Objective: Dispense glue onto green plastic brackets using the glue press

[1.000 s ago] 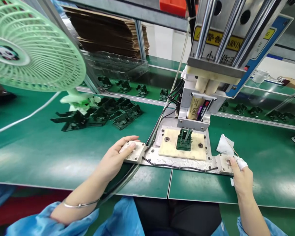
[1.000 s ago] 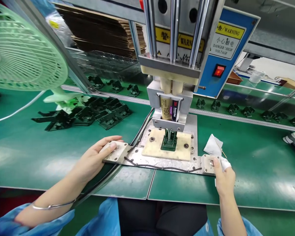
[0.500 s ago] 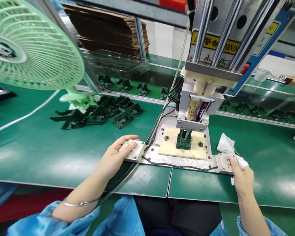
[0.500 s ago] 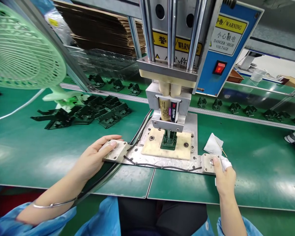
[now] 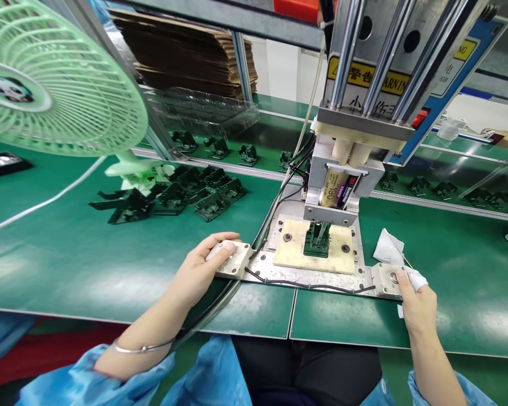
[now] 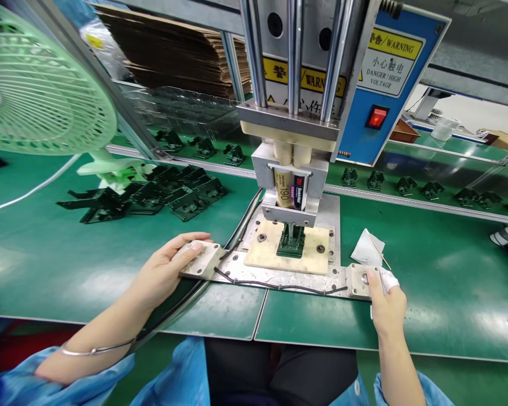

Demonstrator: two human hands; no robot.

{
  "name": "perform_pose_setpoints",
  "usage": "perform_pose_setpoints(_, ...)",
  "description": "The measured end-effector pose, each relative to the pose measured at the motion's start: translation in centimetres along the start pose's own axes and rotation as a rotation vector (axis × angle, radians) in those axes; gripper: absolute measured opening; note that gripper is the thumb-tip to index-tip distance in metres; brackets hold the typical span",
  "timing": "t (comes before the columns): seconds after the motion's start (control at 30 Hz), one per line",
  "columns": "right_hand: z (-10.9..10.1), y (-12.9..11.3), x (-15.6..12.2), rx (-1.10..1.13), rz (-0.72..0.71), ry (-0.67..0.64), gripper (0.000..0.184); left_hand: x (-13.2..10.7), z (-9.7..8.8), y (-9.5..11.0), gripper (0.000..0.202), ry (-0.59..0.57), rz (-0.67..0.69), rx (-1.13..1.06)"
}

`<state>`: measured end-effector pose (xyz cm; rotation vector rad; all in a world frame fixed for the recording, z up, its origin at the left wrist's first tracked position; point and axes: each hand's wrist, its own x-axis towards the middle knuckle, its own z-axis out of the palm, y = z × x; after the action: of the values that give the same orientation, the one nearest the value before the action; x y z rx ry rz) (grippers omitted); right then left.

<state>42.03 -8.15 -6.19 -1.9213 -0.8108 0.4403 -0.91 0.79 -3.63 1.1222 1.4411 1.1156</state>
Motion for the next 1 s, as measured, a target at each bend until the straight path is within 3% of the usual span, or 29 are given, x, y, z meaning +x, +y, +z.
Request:
perform_pose_setpoints(0.2,-0.02,-0.18,-0.11,-0.001,-0.037,0.006,0.069,0.17,-0.14,-0.30,0.058,0.000,0.010,0.002)
perform_pose_setpoints(1.0,-0.01,0.01,-0.09,0.004,0.045,0.001,0.068,-0.03,-0.02,-0.07,0.062,0.011,0.008,0.033)
